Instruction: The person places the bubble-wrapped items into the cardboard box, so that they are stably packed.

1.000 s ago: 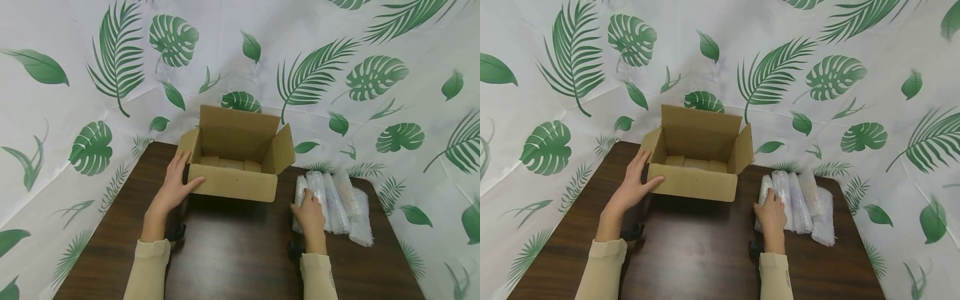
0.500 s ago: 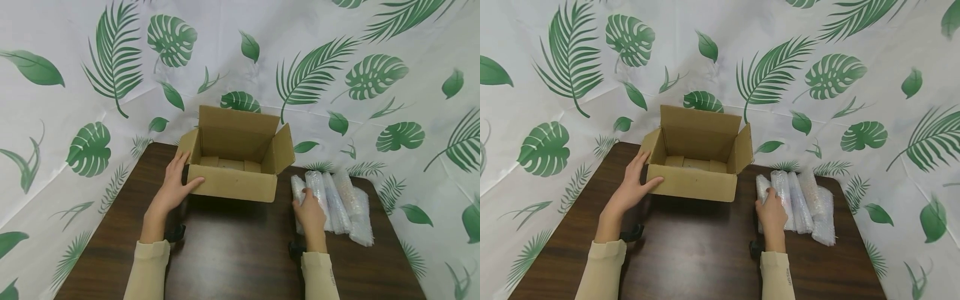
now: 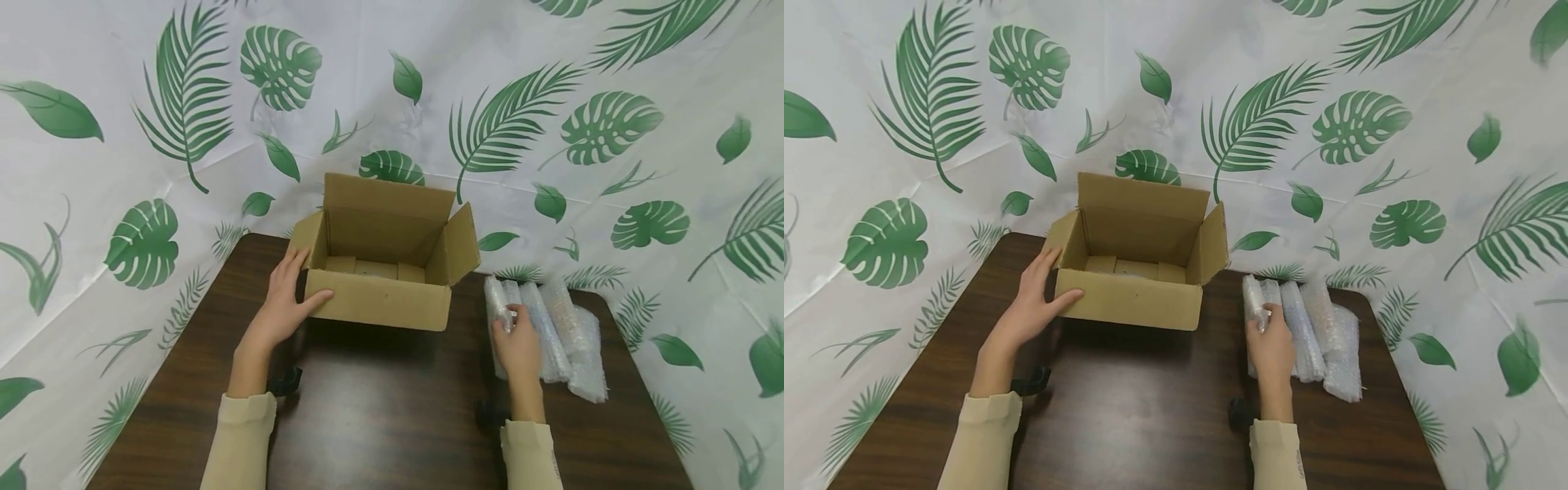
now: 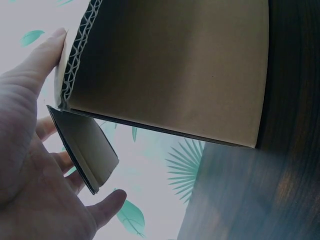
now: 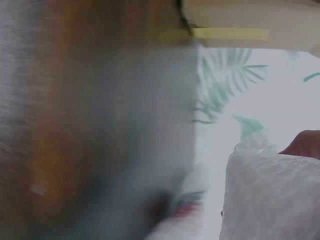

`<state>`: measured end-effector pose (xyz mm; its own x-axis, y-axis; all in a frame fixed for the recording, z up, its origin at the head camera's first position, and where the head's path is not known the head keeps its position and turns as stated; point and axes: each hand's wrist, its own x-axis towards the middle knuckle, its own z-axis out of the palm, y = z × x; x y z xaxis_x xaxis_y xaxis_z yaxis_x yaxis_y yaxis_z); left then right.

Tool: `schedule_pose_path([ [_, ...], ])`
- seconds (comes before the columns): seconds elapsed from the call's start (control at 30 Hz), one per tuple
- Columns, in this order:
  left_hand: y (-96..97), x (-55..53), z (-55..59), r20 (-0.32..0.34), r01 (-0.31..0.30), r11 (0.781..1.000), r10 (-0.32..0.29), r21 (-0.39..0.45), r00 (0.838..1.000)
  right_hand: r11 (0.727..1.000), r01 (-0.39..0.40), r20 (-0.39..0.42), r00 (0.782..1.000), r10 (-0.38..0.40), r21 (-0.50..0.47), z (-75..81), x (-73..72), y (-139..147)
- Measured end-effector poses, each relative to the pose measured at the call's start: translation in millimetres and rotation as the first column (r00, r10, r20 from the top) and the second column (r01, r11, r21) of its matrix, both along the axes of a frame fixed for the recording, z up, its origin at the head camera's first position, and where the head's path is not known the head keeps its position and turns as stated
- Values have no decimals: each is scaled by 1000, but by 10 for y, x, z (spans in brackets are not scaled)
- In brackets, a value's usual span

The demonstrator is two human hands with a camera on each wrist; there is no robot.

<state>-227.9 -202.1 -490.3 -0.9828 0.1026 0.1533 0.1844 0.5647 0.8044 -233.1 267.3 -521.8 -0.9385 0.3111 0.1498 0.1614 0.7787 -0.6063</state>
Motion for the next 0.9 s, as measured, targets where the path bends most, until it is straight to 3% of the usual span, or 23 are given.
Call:
schedule_pose_path([
  [0.23, -20, -13, -19, -8, -1, 1000, 1, -5, 1000, 983, -106, -150, 985, 84, -148, 350, -24, 29],
  [0.37, -18, -18, -18, -17, 4, 1000, -4, -11, 1000, 933, -199, -196, 970, 143, -301, 548, -50, 53],
  [0.5, -14, -10, -17, -15, 10, 1000, -10, -11, 1000, 899, -222, -253, 959, 130, -378, 791, -36, 56],
  [0.6, -21, -3, -17, -12, 12, 1000, -12, -10, 1000, 897, -246, -301, 944, 136, -367, 1023, -31, 33],
  [0.7, -33, -2, -16, -10, 4, 1000, -5, -7, 1000, 886, -316, -346, 918, 195, -339, 1266, -51, -13],
  [0.9, -36, -10, -7, -7, 7, 1000, -7, -9, 1000, 843, -480, -410, 839, 358, -245, 1656, -108, -161],
])
